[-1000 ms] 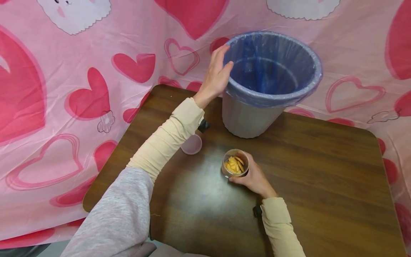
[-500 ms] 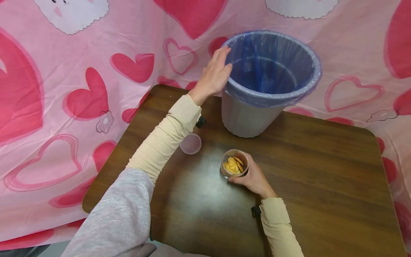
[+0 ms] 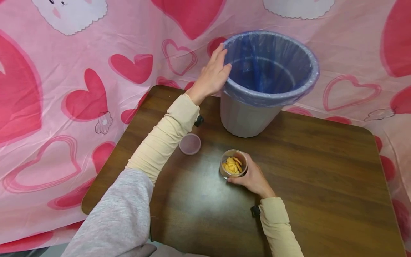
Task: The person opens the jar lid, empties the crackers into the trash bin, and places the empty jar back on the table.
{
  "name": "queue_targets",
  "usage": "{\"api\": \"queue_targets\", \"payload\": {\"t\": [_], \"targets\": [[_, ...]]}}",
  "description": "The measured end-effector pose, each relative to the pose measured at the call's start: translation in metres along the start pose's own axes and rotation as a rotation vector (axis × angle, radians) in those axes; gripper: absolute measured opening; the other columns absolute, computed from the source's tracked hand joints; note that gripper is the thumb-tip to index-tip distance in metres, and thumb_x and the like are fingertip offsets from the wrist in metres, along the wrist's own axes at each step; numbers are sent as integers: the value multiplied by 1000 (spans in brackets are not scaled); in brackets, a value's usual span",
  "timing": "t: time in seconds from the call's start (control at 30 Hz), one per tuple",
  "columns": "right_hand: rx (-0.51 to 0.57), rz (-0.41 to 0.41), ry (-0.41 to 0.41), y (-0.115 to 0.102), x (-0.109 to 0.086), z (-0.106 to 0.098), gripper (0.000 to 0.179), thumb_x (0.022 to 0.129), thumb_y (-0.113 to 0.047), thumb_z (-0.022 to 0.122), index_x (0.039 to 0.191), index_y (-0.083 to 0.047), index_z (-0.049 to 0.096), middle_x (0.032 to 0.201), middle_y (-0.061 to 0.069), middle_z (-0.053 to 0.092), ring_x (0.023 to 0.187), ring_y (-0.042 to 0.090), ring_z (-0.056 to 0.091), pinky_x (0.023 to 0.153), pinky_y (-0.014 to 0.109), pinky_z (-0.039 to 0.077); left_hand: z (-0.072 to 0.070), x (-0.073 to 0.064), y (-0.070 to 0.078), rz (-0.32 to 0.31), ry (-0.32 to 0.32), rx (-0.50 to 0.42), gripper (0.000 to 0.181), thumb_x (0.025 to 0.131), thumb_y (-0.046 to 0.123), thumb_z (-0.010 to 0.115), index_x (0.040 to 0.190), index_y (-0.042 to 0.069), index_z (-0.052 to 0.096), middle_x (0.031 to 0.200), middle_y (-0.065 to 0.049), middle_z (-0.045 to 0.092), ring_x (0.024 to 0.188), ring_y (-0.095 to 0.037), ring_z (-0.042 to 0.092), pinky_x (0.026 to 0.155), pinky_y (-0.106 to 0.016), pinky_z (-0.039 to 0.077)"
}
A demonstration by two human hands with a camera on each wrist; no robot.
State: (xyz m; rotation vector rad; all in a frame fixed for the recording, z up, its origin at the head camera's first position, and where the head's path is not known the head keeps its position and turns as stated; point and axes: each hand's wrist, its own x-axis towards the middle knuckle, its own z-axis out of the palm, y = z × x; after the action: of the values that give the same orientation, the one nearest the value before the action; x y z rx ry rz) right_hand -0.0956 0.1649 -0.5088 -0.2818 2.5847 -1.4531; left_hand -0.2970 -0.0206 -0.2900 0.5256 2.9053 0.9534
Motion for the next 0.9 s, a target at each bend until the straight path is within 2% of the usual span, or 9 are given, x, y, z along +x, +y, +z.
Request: {"api": "queue_targets", "payload": {"t": [0.3,0.57,0.8,0.9], "targets": [[-6,-3,33,-1,-2,2,93,54,-40,83,132,-27,34,127,-4,48,117,14,46,97,43,34,-2,-1,0,-11,-27,24,59,93,44,26,145,21,9,149,18,-11,136,0,3,110,-44,11],[-2,20,69,-1,-4,3,93,54,-46,82,131,-30,32,126,-5,47,115,14,45,96,43,35,-2,-1,3,-21,-20,32,57,93,42,26,145,22,11,148,19,-10,136,1,6,110,-43,13],[53,15,114,-36,-11,-4,90,58,-23,84,131,-9,32,127,13,47,116,30,44,96,49,32,-3,-1,4,-15,-35,41,57,94,42,25,145,21,11,148,19,-12,136,1,3,110,-42,13],[67,-10,138,-39,-11,-4,91,58,-20,84,131,-8,32,127,15,46,116,32,44,95,49,32,-3,-1,4,-14,-33,42,57,94,42,25,145,21,11,148,18,-12,136,1,3,110,-42,13]]}}
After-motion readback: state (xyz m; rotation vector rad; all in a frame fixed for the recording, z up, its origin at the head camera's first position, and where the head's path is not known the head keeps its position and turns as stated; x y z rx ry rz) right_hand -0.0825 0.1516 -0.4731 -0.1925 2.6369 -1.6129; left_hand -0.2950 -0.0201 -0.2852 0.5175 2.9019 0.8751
